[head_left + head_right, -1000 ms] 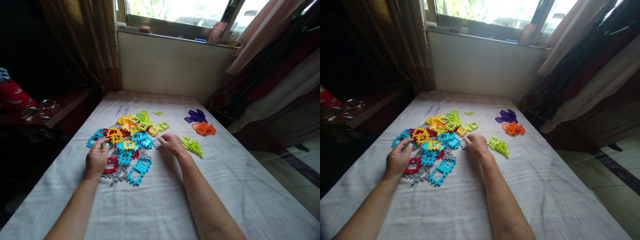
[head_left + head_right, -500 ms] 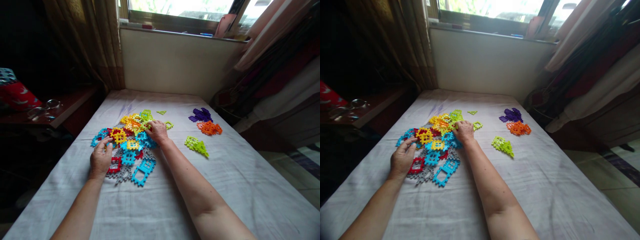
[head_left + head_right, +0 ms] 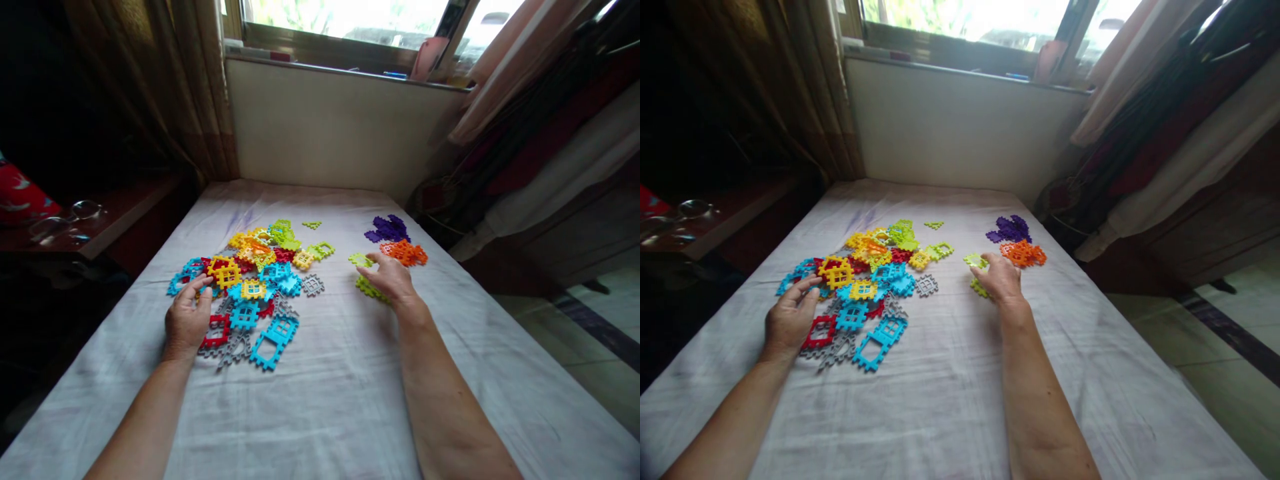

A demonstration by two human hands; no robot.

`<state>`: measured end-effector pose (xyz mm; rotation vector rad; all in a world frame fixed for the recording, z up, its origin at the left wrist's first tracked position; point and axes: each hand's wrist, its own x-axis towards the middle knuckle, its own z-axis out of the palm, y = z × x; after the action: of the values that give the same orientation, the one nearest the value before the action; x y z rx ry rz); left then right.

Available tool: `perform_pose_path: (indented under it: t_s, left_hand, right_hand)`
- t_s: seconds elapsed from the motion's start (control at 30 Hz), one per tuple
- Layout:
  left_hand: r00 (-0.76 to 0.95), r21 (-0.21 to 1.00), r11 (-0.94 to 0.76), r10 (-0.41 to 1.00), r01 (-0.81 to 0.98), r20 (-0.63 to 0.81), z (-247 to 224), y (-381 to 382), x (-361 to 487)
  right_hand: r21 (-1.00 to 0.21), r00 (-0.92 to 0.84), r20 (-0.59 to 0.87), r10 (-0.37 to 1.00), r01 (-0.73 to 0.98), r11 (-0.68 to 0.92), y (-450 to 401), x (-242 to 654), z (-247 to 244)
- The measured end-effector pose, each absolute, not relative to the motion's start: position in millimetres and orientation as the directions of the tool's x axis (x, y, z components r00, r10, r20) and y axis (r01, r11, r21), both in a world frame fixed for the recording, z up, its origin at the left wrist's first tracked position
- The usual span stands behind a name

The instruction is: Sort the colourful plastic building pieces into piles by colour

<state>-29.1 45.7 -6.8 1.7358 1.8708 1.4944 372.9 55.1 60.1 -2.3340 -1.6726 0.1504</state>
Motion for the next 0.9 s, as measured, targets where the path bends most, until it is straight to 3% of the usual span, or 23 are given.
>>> perform_pose_path:
  t_s: [0.23,0.43,0.5,0.6,0.77,0.9]
  left_hand:
    - [-0.300,0.737,-0.199,0.822,0.646,0.484,-9.7,46.9,-31.5]
    - [-0.286,0.733,-0.223,0.818,0.643,0.499,-11.9,48.4,-32.5]
    - [-0.285,0.728,-0.224,0.815,0.648,0.505,-10.6,47.4,-31.4]
    - [-0.292,0.730,-0.220,0.813,0.648,0.504,-8.3,45.0,-29.6]
    - [-0.403,0.808,-0.195,0.787,0.557,0.468,-9.0,46.3,-32.5]
    - [-0.607,0.926,-0.157,0.716,0.342,0.346,-10.7,53.6,-39.8]
  right_hand:
    - [-0.279,0.438,-0.066,0.897,0.855,-0.438,51.6,400.7,52.4]
    - [-0.222,0.435,-0.061,0.898,0.872,-0.437,50.7,397.7,58.2]
    - [-0.211,0.394,0.015,0.919,0.900,-0.382,51.6,380.6,63.1]
    - [-0.235,0.209,0.113,0.971,0.956,-0.178,55.8,335.4,66.9]
    - [-0.256,-0.137,0.132,0.982,0.952,0.167,73.2,244.3,66.1]
    - [-0.215,-0.184,0.121,0.975,0.954,0.207,91.5,193.9,71.3]
